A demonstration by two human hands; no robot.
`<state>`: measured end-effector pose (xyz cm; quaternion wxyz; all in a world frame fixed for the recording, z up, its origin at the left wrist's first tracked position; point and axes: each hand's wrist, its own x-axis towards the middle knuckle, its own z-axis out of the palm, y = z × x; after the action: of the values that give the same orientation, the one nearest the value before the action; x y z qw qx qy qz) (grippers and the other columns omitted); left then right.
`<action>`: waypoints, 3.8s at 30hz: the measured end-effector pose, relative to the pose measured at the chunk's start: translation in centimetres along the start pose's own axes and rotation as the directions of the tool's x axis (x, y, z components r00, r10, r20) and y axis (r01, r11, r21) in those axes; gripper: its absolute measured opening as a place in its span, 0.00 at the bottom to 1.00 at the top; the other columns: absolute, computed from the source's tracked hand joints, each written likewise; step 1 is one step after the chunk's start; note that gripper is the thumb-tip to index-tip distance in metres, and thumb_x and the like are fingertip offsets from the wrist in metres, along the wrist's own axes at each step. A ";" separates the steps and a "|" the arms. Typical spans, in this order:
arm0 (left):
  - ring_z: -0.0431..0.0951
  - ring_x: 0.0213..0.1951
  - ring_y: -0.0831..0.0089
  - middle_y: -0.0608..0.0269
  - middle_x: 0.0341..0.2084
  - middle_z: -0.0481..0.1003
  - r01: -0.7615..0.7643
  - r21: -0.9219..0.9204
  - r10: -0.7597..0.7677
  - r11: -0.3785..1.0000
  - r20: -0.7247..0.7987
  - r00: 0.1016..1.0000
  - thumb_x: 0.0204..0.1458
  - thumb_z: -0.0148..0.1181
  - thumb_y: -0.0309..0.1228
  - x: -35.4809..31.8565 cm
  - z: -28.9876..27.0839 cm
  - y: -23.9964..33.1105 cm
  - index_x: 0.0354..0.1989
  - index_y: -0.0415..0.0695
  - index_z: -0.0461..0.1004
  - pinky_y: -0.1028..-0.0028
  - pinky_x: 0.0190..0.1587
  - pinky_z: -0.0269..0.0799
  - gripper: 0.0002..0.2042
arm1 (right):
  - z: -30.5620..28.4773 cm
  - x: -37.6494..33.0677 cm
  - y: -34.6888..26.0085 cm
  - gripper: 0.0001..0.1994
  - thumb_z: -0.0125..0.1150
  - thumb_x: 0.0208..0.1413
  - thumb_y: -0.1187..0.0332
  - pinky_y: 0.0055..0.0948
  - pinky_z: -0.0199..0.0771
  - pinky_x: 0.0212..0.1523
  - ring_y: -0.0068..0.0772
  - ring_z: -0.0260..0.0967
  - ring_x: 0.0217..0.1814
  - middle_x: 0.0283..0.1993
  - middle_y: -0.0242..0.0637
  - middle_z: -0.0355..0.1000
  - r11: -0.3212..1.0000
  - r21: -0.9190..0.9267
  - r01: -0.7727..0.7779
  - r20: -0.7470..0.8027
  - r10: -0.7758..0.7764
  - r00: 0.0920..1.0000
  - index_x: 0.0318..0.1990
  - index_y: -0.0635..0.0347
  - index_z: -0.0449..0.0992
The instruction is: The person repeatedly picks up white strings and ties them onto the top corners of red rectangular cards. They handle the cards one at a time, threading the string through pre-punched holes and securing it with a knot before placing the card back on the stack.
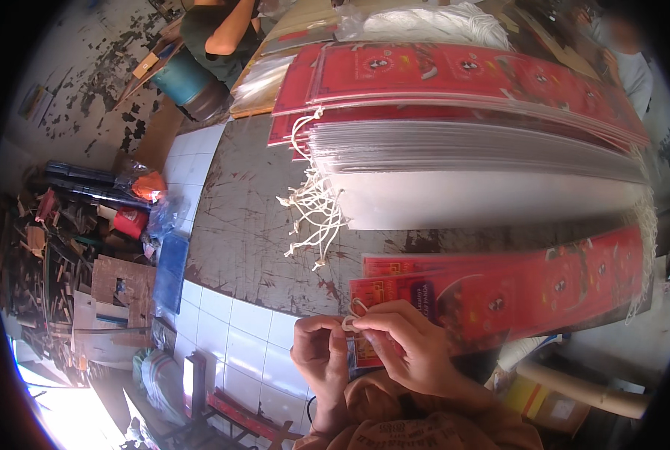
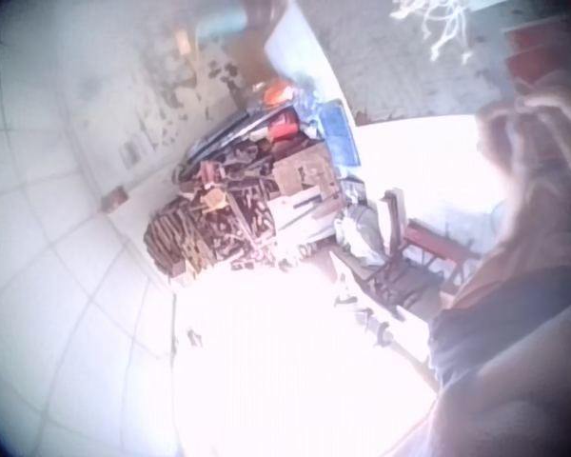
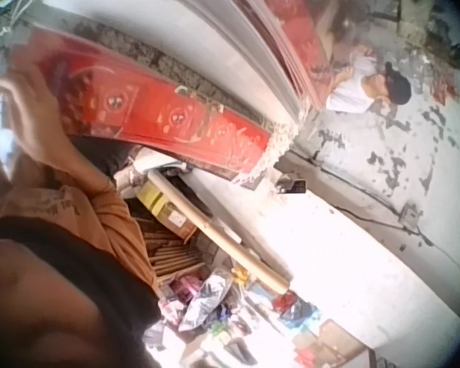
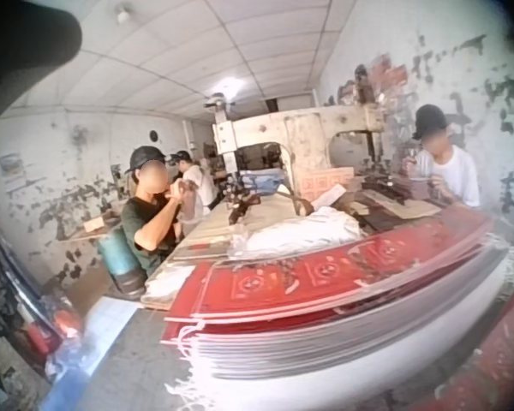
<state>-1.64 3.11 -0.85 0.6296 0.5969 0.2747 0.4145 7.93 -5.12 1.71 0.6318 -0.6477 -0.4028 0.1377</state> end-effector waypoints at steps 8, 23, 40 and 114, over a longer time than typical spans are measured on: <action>0.70 0.28 0.80 0.58 0.28 0.72 -0.021 0.059 0.023 0.998 -0.028 0.999 0.50 0.54 0.21 -0.1 0.1 0.2 0.33 0.34 0.65 0.81 0.32 0.67 0.06 | -0.2 -0.2 0.2 0.08 0.55 0.43 0.86 0.21 0.69 0.28 0.27 0.70 0.31 0.34 0.39 0.69 1.000 -0.012 0.018 0.002 -0.018 1.000 0.31 0.64 0.71; 0.74 0.29 0.72 0.54 0.27 0.72 -0.089 0.293 0.045 0.952 0.153 0.987 0.45 0.57 0.22 1.1 -2.1 -0.1 0.32 0.35 0.66 0.76 0.34 0.69 0.08 | -0.2 -0.3 0.6 0.06 0.54 0.44 0.85 0.22 0.69 0.30 0.27 0.70 0.31 0.31 0.40 0.69 1.000 0.008 -0.027 -0.030 0.027 0.999 0.27 0.64 0.69; 0.73 0.23 0.72 0.62 0.22 0.73 -0.397 0.258 0.243 0.881 0.473 0.847 0.32 0.65 0.19 3.2 -1.8 -0.2 0.25 0.41 0.72 0.76 0.26 0.68 0.10 | -0.3 0.1 0.1 0.08 0.53 0.42 0.86 0.24 0.69 0.31 0.30 0.69 0.32 0.33 0.39 0.68 1.000 -0.018 -0.015 0.035 0.015 0.999 0.29 0.62 0.69; 0.65 0.24 0.69 0.56 0.26 0.67 0.556 -0.821 0.685 0.129 0.479 0.548 0.46 0.44 0.65 -4.1 8.9 5.6 0.49 0.39 0.66 0.74 0.26 0.60 0.38 | -14.0 -3.9 -2.5 0.12 0.64 0.39 0.74 0.36 0.68 0.41 0.40 0.65 0.42 0.46 0.46 0.63 0.526 -0.830 0.188 -0.001 -0.338 0.941 0.35 0.59 0.73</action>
<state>2.67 -5.36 5.24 0.8674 0.1458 -0.4422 0.1759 14.21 -18.05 5.00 0.3030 -0.8061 -0.4608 -0.2147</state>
